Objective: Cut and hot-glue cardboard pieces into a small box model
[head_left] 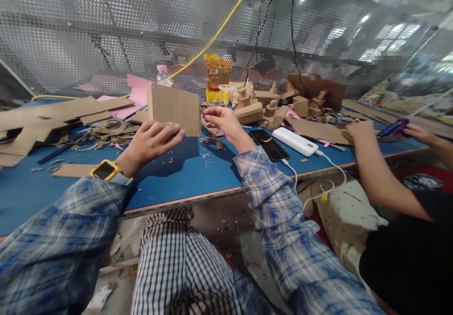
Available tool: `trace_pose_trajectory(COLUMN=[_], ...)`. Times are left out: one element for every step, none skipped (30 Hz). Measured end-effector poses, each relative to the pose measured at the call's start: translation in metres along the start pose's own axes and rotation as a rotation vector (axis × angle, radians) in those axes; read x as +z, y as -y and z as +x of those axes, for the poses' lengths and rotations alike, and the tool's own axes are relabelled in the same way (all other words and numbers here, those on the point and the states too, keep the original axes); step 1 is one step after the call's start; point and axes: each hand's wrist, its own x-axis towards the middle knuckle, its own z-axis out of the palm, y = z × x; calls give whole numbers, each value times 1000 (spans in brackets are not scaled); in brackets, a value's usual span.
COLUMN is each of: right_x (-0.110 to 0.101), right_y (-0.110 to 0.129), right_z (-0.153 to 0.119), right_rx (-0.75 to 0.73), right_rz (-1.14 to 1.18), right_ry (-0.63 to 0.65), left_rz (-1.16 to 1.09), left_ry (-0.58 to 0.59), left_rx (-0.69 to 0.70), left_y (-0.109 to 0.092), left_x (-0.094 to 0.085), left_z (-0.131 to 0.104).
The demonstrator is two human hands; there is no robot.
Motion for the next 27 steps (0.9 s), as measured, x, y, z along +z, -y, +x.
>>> trace_pose_trajectory(right_x=[0, 0, 0, 0, -1, -1, -1, 0, 0, 1, 2, 2, 3, 4, 5, 6, 6, 6, 6, 5, 5, 5, 4, 4, 4, 4, 3], right_y=[0, -1, -2, -3, -4, -5, -5, -5, -5, -5, -5, -5, -5, -5, -6, -7, -8, -9, -10, -10, -10, -10, -10, -9, -9, -8, -8], right_z=[0, 1, 1, 2, 2, 2, 2, 1, 1, 0, 0, -1, -1, -1, 0, 0, 1, 1, 2, 2, 2, 3, 3, 3, 3, 3, 3], right_rx=[-3, -9, -16, -22, -28, -32, -35, -37, -36, -35, -33, -31, -33, -42, -56, -74, -96, -121, -146, -171, -194, -215, -233, -248, -257, -259, -254], right_rz=[-10, -25, -44, -64, -80, -94, -105, -115, -124, -133, -140, -146, -151, -156, -163, -174, -192, -218, -250, -283, -314, -341, -360, -375, -389, -402, -412], right_ry=[-1, -1, 2, 4, 7, 9, 11, 14, 18, 22, 28, 34, 41, 45, 46, 43, 37, 29, 20, 13, 8, 5, 3, 0, -2, -2, -1], left_rz=[-9, -17, -22, -22, -18, -11, -4, -2, -6, -12, -20, -30, -40, -45, -43, -34, -21, -8, 0, -1, -11, -24, -34, -38, -31, -15, 6], left_ry=[-14, -23, -28, -30, -28, -20, -4, 19, 43, 63, 77, 83, 85, 87, 90, 90, 87, 81, 76, 74, 78, 87, 103, 121, 137, 152, 164], left_rx=[2, 2, 0, -5, -13, -20, -30, -41, -53, -62, -69, -72, -71, -67, -59, -47, -32, -16, -4, 2, 1, -6, -15, -21, -20, -14, -5], left_y=[0, 0, 0, 0, 1, 1, 1, 1, 1, 1, 2, 2, 2, 2, 1, 1, 1, 0, 0, 0, 0, -1, -1, -1, -1, -1, -1], left_x=[0, 1, 1, 2, 3, 3, 4, 5, 5, 6, 6, 6, 5, 5, 4, 3, 2, 1, 1, 0, 0, 0, 0, 0, 0, 0, 0], left_z=[0, 0, 0, -1, -1, -2, -3, -4, -5, -6, -6, -7, -7, -6, -5, -4, -3, -2, -1, 0, 1, 1, 2, 2, 2, 2, 3])
